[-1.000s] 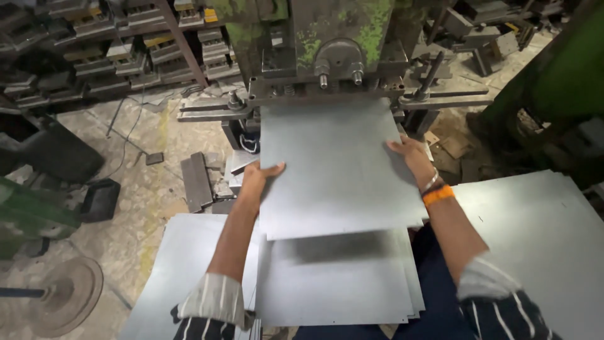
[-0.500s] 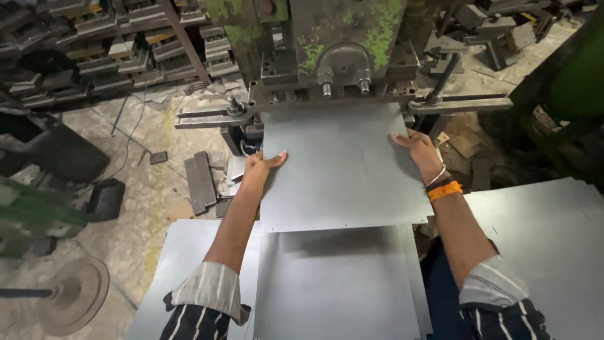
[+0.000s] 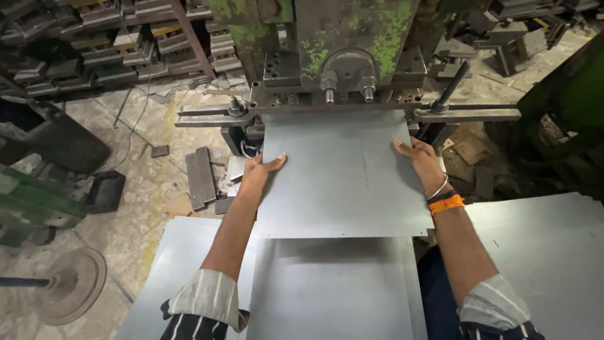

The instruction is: The person is using a manual punching press to make holes in rectangular metal sheets.

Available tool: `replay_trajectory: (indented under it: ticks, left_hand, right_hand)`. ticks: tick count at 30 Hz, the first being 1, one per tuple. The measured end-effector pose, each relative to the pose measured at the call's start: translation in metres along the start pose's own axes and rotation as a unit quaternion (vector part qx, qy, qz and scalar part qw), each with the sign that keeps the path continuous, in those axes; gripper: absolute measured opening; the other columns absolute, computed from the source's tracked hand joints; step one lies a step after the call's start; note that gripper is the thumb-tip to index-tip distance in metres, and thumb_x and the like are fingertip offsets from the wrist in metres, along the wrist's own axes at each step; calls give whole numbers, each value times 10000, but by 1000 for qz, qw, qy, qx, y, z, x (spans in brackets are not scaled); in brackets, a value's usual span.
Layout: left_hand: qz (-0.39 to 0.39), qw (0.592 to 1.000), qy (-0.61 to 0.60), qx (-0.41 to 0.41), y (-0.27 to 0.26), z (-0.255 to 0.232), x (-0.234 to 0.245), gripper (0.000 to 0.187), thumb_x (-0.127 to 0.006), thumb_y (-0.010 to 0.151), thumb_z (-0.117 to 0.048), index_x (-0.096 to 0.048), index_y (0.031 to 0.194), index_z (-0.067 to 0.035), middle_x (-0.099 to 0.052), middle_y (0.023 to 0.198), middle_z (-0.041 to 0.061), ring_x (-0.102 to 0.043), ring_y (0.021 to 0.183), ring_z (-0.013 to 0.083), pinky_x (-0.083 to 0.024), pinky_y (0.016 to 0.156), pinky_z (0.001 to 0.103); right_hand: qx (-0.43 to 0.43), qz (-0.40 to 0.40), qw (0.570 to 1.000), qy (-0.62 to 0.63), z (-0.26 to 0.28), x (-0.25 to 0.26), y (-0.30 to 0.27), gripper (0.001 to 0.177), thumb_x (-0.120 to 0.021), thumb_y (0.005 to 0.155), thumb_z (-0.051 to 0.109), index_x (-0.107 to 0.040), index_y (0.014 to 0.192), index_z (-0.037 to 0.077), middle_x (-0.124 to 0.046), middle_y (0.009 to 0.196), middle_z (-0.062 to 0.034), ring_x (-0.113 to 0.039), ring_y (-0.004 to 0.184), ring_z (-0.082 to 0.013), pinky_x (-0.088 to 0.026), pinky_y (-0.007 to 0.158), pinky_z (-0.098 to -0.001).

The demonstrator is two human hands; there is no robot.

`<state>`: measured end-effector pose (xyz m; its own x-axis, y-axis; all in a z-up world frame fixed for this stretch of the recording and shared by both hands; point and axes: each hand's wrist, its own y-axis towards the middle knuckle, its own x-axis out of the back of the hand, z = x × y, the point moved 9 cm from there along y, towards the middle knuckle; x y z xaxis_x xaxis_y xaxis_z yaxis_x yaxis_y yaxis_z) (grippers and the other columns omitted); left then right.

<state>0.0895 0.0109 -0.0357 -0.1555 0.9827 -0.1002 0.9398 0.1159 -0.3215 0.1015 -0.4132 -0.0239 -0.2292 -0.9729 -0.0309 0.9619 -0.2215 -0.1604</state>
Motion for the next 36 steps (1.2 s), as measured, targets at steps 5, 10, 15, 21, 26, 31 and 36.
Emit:
replay_trajectory:
  ticks: [5,10,15,21,26,31,36]
  left_hand:
    - [1,1000,-12,6,15,15,6,348,-923,727,-240,-753,986,-80,-717,735,87,-731,613,201,-589,574,315]
    - [6,1000,-10,8,16,14,4,369,-929,720,-253,-749,997,-89,-715,734,86,-732,613,196,-593,570,315]
    - [12,1000,-14,12,3,7,1,402,-913,754,-264,-737,1063,-77,-720,780,95,-735,659,206,-592,614,319]
    - [33,998,32,-39,-9,15,1,549,-880,818,-326,-696,1286,-105,-740,1033,120,-728,965,238,-576,879,402]
    - [2,996,83,-19,-160,0,15,636,-745,899,-328,-592,1434,-19,-648,1369,245,-552,1344,422,-422,1127,520]
    - [13,997,-51,63,-206,65,46,535,-719,928,-228,-622,1435,-85,-737,1104,159,-709,1008,280,-555,937,452]
    - [28,987,-143,66,-213,92,49,525,-778,871,-167,-644,1355,-13,-761,925,206,-760,737,293,-613,695,389]
  right_hand:
    - [-11,10,1000,-3,-10,4,8,251,-871,820,272,-749,962,104,-719,767,-40,-706,675,-99,-553,681,-237]
    - [-6,-1,1000,25,9,-7,-18,228,-859,830,243,-747,964,96,-712,771,-40,-712,678,-111,-559,681,-246]
    - [37,3,999,23,-8,6,10,183,-867,830,198,-748,912,85,-706,787,-57,-679,704,-104,-546,704,-248]
    - [167,30,985,-27,-21,22,15,219,-796,894,106,-719,1095,64,-650,913,-40,-589,841,-109,-502,785,-264]
    - [152,13,986,-71,4,4,-141,351,-712,922,66,-661,1264,7,-632,1041,-97,-573,955,-181,-504,913,-370]
    - [2,5,1000,2,-51,18,-210,377,-687,948,62,-634,1321,48,-700,923,-133,-705,749,-253,-572,679,-369]
    - [-53,24,995,79,-51,11,-218,302,-713,908,43,-631,1198,33,-710,878,-120,-725,673,-261,-586,573,-361]
